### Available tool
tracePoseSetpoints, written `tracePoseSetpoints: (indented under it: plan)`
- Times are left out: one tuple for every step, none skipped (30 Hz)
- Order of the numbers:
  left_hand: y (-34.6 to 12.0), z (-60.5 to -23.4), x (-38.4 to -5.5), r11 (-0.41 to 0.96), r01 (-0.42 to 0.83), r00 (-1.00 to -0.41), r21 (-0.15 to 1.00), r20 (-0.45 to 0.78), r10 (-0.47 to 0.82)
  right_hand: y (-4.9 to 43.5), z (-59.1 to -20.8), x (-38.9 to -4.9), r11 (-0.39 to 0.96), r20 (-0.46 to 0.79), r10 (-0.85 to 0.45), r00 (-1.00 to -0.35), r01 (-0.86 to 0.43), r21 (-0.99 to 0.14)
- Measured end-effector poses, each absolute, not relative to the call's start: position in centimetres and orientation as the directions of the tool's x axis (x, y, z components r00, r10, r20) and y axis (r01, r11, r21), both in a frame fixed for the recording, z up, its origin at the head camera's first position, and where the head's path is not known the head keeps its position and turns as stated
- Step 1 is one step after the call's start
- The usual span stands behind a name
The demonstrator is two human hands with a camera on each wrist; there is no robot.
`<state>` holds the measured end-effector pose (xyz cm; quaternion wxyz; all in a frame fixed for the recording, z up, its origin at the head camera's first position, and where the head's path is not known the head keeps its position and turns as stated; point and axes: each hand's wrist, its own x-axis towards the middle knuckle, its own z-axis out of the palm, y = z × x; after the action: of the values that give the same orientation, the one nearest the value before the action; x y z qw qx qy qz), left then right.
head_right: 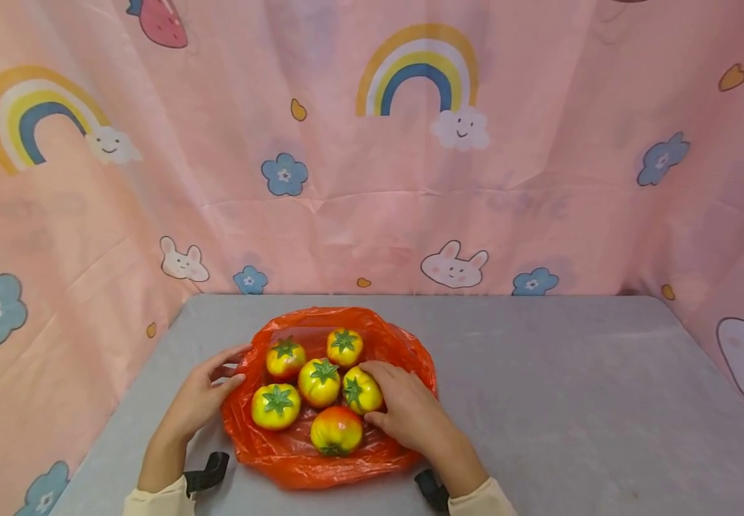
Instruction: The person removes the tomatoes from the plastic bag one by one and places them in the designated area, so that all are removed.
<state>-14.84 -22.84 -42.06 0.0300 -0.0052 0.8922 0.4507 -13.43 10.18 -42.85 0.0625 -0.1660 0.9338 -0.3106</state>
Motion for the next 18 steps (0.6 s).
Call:
tracePoseSetpoints:
  plan:
    - [-22.8, -42.0, -14.9, 0.597, -0.034, -0.998, 0.802, -0.053, 0.015, 10.2, -42.8, -13.4, 0.751, -0.01, -0.347, -0.938, -0.272, -0.602]
    - [-22.8, -42.1, -14.9, 0.601, -0.034, -0.999, 0.799, -0.05, 0.01, 10.3, -42.7, -13.4, 0.752, -0.008, -0.344, -0.939, -0.271, -0.601]
    - [-22.7, -42.0, -15.0, 0.603, -0.03, -0.999, 0.797, -0.044, 0.009, 10.4, -42.6, -13.4, 0.752, -0.005, -0.339, -0.941, -0.268, -0.602]
    - [-22.7, -42.0, -15.0, 0.604, -0.026, -0.999, 0.796, -0.039, 0.009, 10.5, -42.5, -13.4, 0.753, -0.006, -0.333, -0.943, -0.262, -0.603]
    - [-22.7, -42.0, -15.0, 0.607, -0.024, -0.999, 0.794, -0.036, 0.008, 10.6, -42.3, -13.3, 0.754, -0.009, -0.326, -0.945, -0.254, -0.606]
    - [-22.6, -41.9, -15.0, 0.606, -0.024, -0.999, 0.795, -0.034, 0.005, 10.7, -42.1, -13.3, 0.754, -0.012, -0.322, -0.947, -0.249, -0.608]
    - [-22.6, -41.9, -15.0, 0.606, -0.029, -0.999, 0.795, -0.036, 0.0, 10.7, -41.9, -13.3, 0.752, -0.017, -0.317, -0.948, -0.241, -0.613]
    - [-22.6, -41.8, -15.0, 0.603, -0.035, -0.999, 0.797, -0.04, -0.005, 10.8, -41.7, -13.2, 0.751, -0.022, -0.314, -0.949, -0.234, -0.618]
    - [-22.6, -41.8, -14.9, 0.597, -0.043, -0.999, 0.801, -0.046, -0.01, 10.9, -41.4, -13.1, 0.748, -0.024, -0.311, -0.95, -0.228, -0.624]
    - [-22.6, -41.7, -14.8, 0.59, -0.051, -0.998, 0.806, -0.054, -0.014, 11.0, -41.2, -13.1, 0.744, -0.027, -0.311, -0.95, -0.226, -0.629]
    - [-22.6, -41.6, -14.8, 0.583, -0.059, -0.998, 0.81, -0.061, -0.017, 11.0, -40.9, -13.0, 0.742, -0.029, -0.311, -0.95, -0.223, -0.632]
    - [-22.6, -41.6, -14.7, 0.572, -0.068, -0.997, 0.817, -0.069, -0.019, 11.1, -40.7, -12.9, 0.739, -0.027, -0.312, -0.95, -0.224, -0.635]
    - [-22.7, -41.5, -14.7, 0.565, -0.073, -0.997, 0.822, -0.075, -0.019, 11.2, -40.5, -12.8, 0.737, -0.027, -0.312, -0.95, -0.224, -0.637]
    - [-22.7, -41.5, -14.6, 0.556, -0.079, -0.996, 0.827, -0.083, -0.019, 11.2, -40.3, -12.8, 0.737, -0.026, -0.312, -0.95, -0.224, -0.638]
    - [-22.8, -41.4, -14.6, 0.55, -0.085, -0.996, 0.831, -0.089, -0.019, 11.3, -40.1, -12.7, 0.733, -0.025, -0.313, -0.949, -0.225, -0.641]
    - [-22.8, -41.4, -14.5, 0.544, -0.09, -0.995, 0.834, -0.096, -0.019, 11.3, -39.9, -12.6, 0.732, -0.023, -0.314, -0.949, -0.226, -0.642]
    - [-22.9, -41.4, -14.4, 0.541, -0.094, -0.995, 0.836, -0.099, -0.019, 11.3, -39.8, -12.5, 0.734, -0.023, -0.311, -0.95, -0.224, -0.642]
    - [-22.9, -41.3, -14.4, 0.539, -0.095, -0.995, 0.837, -0.1, -0.019, 11.2, -39.6, -12.5, 0.733, -0.022, -0.309, -0.951, -0.223, -0.642]
